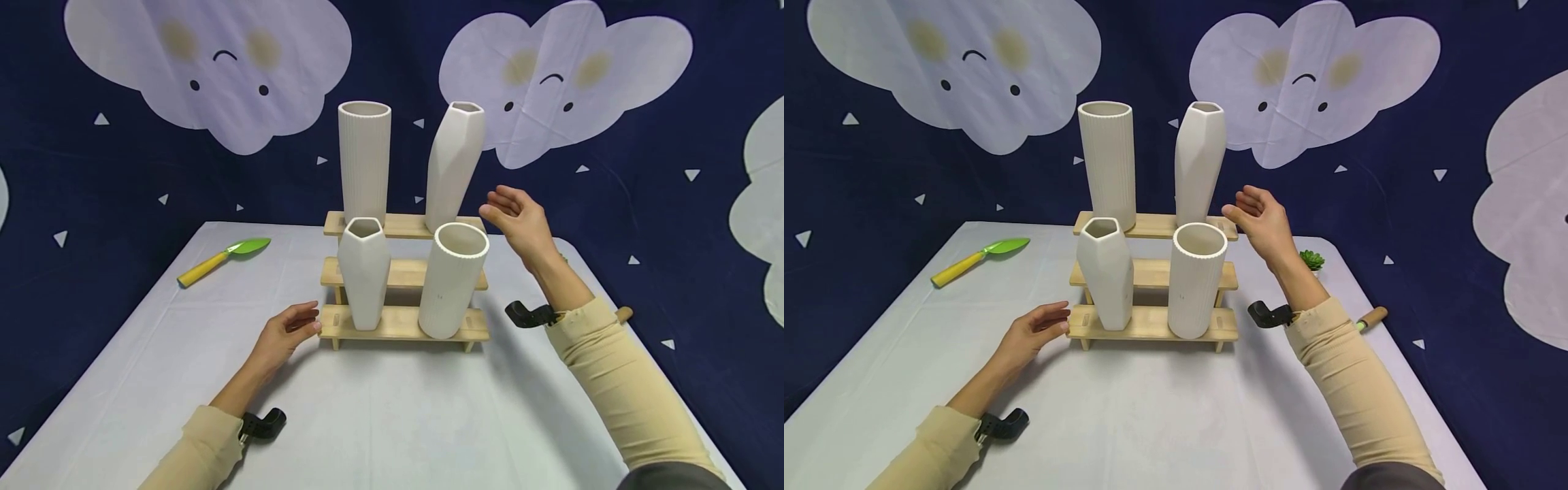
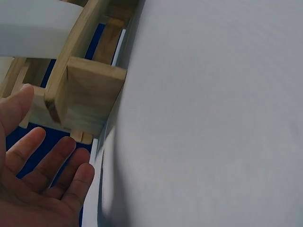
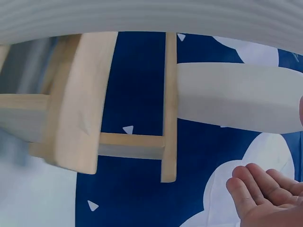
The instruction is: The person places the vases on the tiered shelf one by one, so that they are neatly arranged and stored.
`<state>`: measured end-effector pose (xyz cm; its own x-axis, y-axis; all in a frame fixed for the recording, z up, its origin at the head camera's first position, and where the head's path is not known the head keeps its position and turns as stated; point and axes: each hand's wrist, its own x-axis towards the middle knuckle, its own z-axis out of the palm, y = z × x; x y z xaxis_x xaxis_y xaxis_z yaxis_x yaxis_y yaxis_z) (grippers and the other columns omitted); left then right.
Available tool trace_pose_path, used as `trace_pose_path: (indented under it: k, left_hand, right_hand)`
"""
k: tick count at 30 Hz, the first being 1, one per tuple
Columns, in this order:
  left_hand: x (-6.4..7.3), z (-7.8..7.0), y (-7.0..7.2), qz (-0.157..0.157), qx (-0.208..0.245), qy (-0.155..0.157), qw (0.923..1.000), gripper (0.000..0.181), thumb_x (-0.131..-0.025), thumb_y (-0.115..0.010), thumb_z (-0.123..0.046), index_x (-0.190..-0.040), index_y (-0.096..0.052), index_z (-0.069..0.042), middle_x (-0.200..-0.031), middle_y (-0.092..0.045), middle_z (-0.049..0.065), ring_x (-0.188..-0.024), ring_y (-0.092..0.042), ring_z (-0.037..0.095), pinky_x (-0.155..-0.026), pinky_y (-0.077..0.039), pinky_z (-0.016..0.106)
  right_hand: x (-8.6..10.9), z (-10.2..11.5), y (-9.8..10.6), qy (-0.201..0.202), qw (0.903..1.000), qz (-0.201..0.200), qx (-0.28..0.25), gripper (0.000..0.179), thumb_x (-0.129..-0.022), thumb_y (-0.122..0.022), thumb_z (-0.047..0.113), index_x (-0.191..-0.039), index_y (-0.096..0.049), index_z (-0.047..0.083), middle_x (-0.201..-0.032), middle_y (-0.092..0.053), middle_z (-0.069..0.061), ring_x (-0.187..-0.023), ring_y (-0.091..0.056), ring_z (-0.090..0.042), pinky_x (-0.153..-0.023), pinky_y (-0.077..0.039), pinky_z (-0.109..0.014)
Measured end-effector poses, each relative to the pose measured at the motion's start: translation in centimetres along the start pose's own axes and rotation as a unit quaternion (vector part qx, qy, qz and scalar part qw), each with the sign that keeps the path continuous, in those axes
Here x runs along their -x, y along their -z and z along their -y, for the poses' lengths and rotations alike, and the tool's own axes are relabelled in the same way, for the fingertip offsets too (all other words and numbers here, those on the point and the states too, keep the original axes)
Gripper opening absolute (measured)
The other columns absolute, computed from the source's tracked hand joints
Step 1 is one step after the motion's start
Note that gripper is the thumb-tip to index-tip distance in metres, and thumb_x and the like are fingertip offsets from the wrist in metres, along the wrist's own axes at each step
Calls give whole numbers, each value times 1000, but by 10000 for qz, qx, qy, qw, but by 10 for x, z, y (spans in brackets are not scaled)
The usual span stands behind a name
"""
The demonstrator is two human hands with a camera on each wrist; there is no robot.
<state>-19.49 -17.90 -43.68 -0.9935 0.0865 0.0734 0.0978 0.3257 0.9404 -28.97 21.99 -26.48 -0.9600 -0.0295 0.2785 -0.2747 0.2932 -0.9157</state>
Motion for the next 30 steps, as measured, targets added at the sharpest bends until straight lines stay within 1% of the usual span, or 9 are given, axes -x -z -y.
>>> trace_pose_path:
  k: [3,6,8,10,13,16,19,25,30]
  left_hand:
    - [3,-2,4,-50,-62,-3,10000,54,-89,-65,-27,-135,-49,-5,-131,-55,21,-119,-54,35,-87,-47,18]
    - [5,-5,7,-118,-126,-30,9998,54,-90,-64,-29,-136,-48,-5,-133,-54,20,-120,-54,34,-87,-45,15]
    - [6,-8,8,-202,-174,-73,9996,54,-90,-64,-29,-136,-47,-5,-133,-54,19,-121,-53,32,-89,-44,14]
    - [7,-12,9,-305,-240,-157,9991,54,-91,-63,-30,-136,-48,-5,-133,-54,19,-122,-53,32,-94,-44,19]
    - [6,-17,11,-486,-405,-297,9976,53,-91,-62,-32,-135,-48,-5,-133,-55,18,-123,-52,31,-101,-43,33]
    - [6,-22,12,-654,-558,-429,9954,53,-92,-61,-33,-135,-48,-6,-134,-54,17,-123,-51,32,-104,-40,45]
    - [6,-26,13,-807,-645,-515,9933,52,-92,-61,-33,-135,-48,-6,-134,-53,17,-123,-50,32,-105,-39,46]
    - [7,-33,15,-994,-665,-539,9914,51,-92,-61,-30,-135,-47,-7,-136,-52,17,-124,-49,34,-106,-38,48]
    - [7,-36,15,-1189,-792,-497,9885,51,-94,-57,-35,-136,-47,-8,-135,-52,17,-125,-48,35,-105,-37,51]
  right_hand:
    - [8,-5,3,-6,9999,-36,-122,67,-86,-68,25,-142,-37,5,-144,-45,-17,-131,-46,-25,-104,-42,-24]
    - [17,-9,5,33,9999,-102,-108,67,-87,-67,25,-142,-36,4,-144,-45,-17,-130,-47,-23,-96,-44,-14]
    - [22,-13,7,65,9998,-143,-136,67,-87,-67,25,-142,-36,3,-143,-45,-18,-128,-49,-20,-92,-44,-10]
    - [28,-17,8,97,9996,-201,-152,67,-87,-67,26,-142,-36,3,-143,-45,-19,-125,-51,-16,-90,-44,-8]
    - [36,-25,10,113,9991,-282,-298,65,-87,-67,24,-141,-37,1,-141,-47,-18,-117,-54,-7,-90,-44,-7]
    - [45,-32,11,132,9983,-333,-449,64,-87,-67,22,-140,-38,0,-138,-50,-15,-112,-55,-1,-89,-44,-7]
    - [52,-39,12,140,9976,-363,-566,64,-87,-67,21,-139,-38,-1,-136,-51,-14,-112,-55,-2,-89,-44,-8]
    - [67,-49,10,125,9966,-472,-663,61,-89,-66,20,-138,-38,-5,-138,-47,-22,-111,-54,0,-90,-44,-7]
    - [79,-57,7,185,9960,-592,-649,55,-92,-60,20,-135,-40,-9,-126,-55,-11,-107,-56,4,-92,-42,-7]
